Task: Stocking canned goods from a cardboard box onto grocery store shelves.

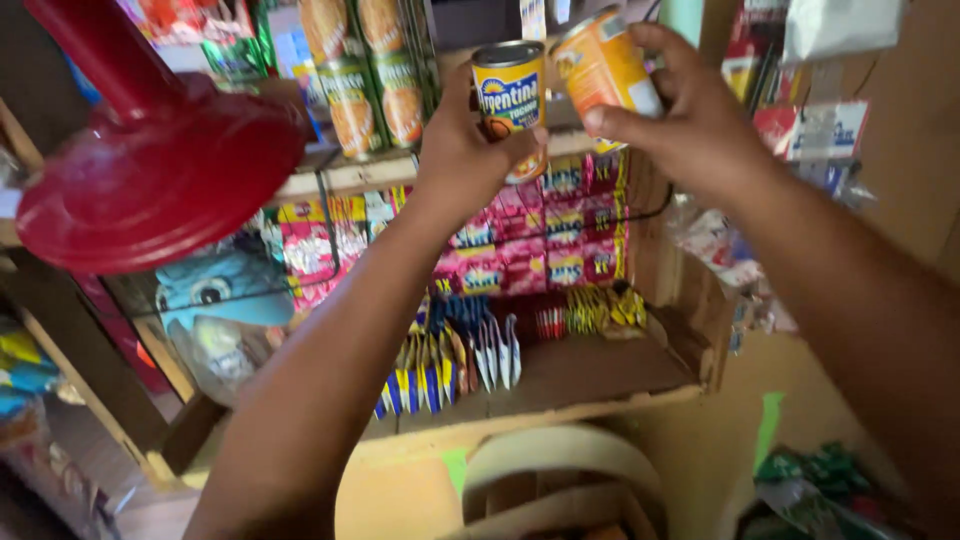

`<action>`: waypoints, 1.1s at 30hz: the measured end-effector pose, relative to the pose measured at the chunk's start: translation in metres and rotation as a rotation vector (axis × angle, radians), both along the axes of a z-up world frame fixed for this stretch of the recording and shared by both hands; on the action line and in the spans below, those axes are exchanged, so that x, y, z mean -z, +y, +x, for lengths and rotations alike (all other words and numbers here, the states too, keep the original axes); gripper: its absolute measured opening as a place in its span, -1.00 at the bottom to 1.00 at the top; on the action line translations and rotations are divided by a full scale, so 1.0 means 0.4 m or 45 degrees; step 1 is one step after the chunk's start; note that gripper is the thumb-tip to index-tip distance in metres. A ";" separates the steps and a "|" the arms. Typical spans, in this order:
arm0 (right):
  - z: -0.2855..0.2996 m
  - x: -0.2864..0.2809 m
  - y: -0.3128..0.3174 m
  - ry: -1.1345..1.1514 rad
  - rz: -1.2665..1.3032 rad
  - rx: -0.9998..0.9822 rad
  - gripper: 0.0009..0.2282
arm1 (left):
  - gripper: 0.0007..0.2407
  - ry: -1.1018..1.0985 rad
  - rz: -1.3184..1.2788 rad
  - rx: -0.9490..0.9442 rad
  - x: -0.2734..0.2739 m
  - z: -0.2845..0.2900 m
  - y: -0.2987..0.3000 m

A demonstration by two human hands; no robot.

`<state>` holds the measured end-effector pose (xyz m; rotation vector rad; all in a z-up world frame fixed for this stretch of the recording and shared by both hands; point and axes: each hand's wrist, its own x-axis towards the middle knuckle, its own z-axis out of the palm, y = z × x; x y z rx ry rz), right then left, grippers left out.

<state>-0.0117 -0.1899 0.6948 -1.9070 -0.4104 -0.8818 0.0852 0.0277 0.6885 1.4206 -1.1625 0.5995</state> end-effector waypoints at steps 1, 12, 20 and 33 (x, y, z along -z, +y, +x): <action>0.032 -0.032 -0.022 -0.035 -0.047 0.013 -0.24 | -0.37 0.001 -0.013 0.010 -0.033 0.032 0.001; 0.308 -0.186 -0.140 -0.198 -0.597 0.429 -0.42 | -0.42 -0.163 0.098 -0.743 -0.120 0.300 -0.069; 0.453 -0.242 -0.166 -0.241 -0.827 0.181 -0.41 | -0.36 0.071 0.152 -0.962 -0.075 0.350 -0.109; 0.490 -0.224 -0.129 0.267 -0.446 0.101 -0.29 | -0.36 0.065 0.048 -0.870 -0.054 0.338 -0.120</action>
